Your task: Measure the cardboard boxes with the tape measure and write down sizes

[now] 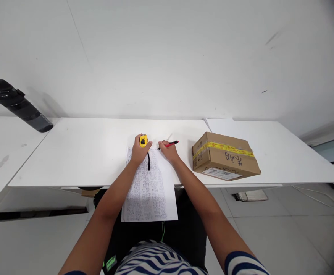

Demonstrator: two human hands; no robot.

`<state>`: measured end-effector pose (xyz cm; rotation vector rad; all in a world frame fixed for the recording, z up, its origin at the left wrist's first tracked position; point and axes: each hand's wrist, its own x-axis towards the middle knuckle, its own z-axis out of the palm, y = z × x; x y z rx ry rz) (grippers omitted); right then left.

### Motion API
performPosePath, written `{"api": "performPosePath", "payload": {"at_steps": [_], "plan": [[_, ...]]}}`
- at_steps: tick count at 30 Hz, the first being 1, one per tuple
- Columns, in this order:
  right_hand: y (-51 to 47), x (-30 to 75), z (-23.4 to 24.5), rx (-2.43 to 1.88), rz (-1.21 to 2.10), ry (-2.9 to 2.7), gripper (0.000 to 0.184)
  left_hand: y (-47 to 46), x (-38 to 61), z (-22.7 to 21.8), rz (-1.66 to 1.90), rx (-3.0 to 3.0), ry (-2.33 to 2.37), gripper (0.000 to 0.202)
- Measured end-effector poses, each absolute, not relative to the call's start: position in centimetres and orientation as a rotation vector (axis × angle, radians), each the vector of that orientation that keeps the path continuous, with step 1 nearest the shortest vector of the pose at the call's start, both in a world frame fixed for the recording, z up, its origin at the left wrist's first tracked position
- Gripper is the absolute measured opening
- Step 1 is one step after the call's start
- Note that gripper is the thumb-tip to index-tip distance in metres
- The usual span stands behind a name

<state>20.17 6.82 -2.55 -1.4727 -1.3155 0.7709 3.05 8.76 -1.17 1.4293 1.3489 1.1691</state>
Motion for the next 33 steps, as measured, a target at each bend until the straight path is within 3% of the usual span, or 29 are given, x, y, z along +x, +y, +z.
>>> {"api": "performPosePath", "payload": {"at_steps": [33], "plan": [[6.57,20.56,-3.04,-1.526,0.68,-1.237,0.041,8.83,3.23,-1.36,1.166,1.414,1.332,0.065]]}}
